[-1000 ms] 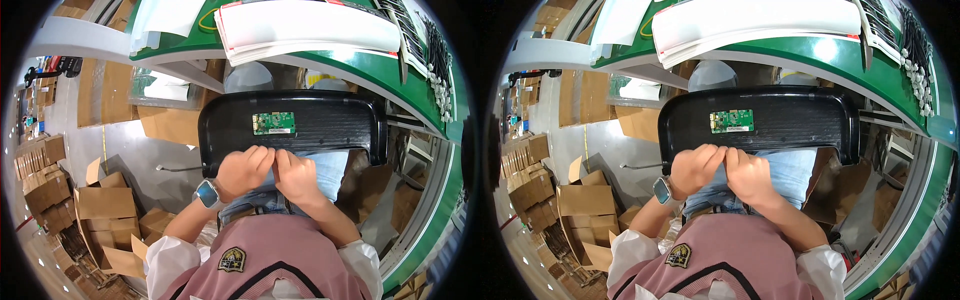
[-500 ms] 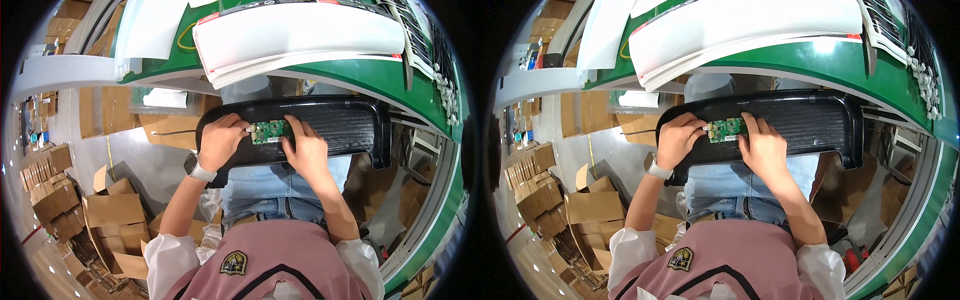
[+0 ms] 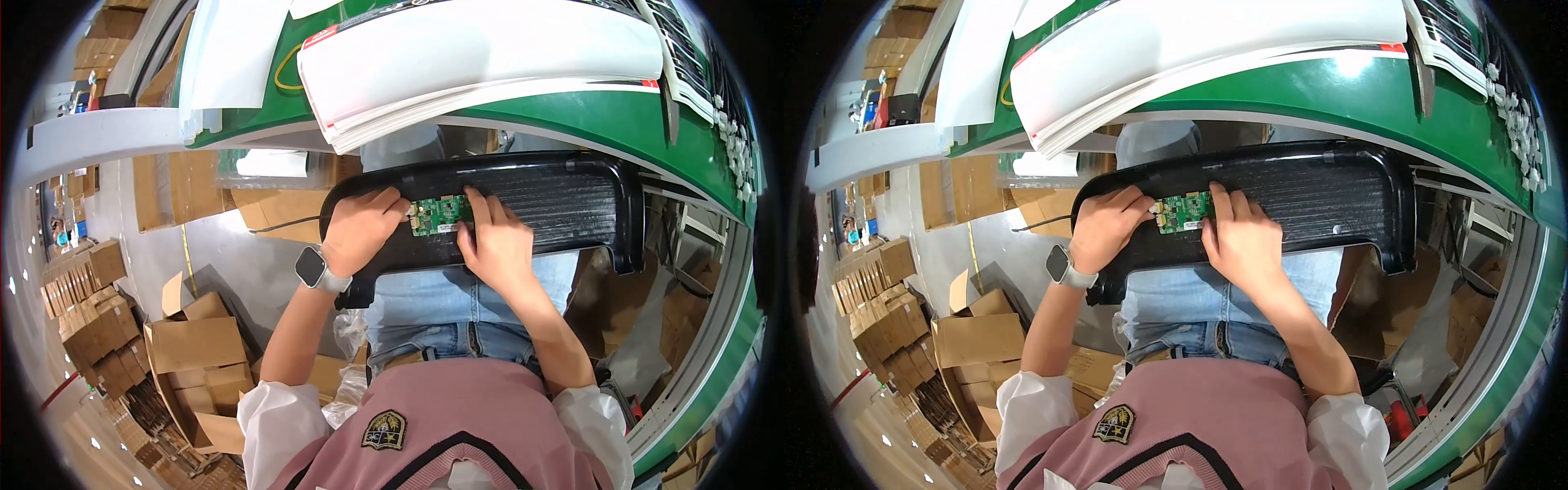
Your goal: Applying warning and informational labels to black plastic electronic components at a factory workbench.
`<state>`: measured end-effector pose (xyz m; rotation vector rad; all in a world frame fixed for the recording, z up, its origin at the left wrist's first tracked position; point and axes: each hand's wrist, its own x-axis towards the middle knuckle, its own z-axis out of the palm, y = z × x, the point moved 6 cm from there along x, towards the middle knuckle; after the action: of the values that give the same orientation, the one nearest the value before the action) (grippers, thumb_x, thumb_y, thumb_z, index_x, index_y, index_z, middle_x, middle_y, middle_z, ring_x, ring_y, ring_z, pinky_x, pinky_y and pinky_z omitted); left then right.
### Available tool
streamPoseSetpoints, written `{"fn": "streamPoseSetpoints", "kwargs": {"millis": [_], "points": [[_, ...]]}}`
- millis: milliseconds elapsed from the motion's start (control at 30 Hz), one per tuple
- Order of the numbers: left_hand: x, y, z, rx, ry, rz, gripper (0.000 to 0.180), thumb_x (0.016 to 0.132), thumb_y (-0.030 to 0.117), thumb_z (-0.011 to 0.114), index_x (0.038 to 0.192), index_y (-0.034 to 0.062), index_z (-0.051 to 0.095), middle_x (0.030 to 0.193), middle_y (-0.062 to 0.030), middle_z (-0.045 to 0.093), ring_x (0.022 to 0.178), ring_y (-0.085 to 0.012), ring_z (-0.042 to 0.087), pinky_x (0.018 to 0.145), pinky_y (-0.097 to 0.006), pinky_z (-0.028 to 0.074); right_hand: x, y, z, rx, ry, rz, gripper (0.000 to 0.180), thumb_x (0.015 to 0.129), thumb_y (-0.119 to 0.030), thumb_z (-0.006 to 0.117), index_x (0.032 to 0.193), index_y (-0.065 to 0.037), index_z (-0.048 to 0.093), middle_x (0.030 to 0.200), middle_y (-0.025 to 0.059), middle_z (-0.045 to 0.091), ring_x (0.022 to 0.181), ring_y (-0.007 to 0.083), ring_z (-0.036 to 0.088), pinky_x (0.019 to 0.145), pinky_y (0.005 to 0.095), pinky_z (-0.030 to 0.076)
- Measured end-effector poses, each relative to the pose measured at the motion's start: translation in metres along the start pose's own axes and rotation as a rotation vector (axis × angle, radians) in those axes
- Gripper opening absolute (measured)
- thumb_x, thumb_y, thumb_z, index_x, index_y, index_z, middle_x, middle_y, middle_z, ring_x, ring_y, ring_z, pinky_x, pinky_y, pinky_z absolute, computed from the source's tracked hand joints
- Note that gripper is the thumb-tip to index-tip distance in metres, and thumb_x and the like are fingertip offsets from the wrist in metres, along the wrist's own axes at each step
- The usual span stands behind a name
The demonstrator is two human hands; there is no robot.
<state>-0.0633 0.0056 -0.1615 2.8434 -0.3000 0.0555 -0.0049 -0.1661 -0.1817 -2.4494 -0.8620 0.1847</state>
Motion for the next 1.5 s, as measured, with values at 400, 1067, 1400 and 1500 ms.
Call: {"fn": "streamPoseSetpoints", "kwargs": {"millis": [400, 1067, 1400, 1500], "points": [[0.033, 0.012, -0.020, 0.130, -0.059, 0.447, 0.041, 0.077, 0.012, 0.062, 0.118, 0.0150, 0.057, 0.086, -0.0022, 0.055, 0.080, -0.0174, 0.062, 0.059, -0.032, 0.052, 0.007, -0.008, -0.007, -0.105, -0.001, -0.092, 0.052, 0.078, -0.022, 0.066, 0.122, 0.004, 0.056, 0.094, 0.0136, 0.058, 0.077, 0.0289, 0.064, 0.061, 0.0380, 0.055], [-0.057, -0.001, -0.052, -0.288, 0.220, -0.102, 0.026, 0.076, 0.000, 0.068, 0.102, 0.0054, 0.067, 0.095, -0.0125, 0.063, 0.082, -0.0319, 0.063, 0.071, -0.038, 0.050, -0.035, 0.054, -0.164, -0.296, -0.391, -0.292, 0.046, 0.074, -0.026, 0.074, 0.118, -0.017, 0.065, 0.072, 0.0110, 0.066, 0.075, 0.0320, 0.067, 0.066, 0.0430, 0.052], [-0.033, 0.150, -0.179, -0.153, 0.650, 0.589, 0.027, 0.086, 0.032, 0.073, 0.100, 0.0086, 0.069, 0.101, -0.0101, 0.063, 0.090, -0.0308, 0.065, 0.075, -0.048, 0.051, -0.338, 0.100, -0.313, -0.007, 0.301, 0.451, 0.028, 0.059, -0.007, 0.077, 0.087, -0.004, 0.075, 0.077, 0.0129, 0.071, 0.057, 0.0203, 0.066, 0.052, 0.0331, 0.049], [-0.028, 0.173, -0.178, -0.330, 0.649, 0.829, 0.027, 0.083, 0.032, 0.075, 0.098, 0.0093, 0.070, 0.098, -0.0085, 0.064, 0.086, -0.0275, 0.066, 0.071, -0.043, 0.052, -0.508, 0.128, -0.347, -0.289, 0.292, 0.822, 0.018, 0.056, -0.005, 0.080, 0.071, 0.000, 0.069, 0.065, 0.0098, 0.063, 0.052, 0.0179, 0.059, 0.053, 0.0272, 0.045]]}}
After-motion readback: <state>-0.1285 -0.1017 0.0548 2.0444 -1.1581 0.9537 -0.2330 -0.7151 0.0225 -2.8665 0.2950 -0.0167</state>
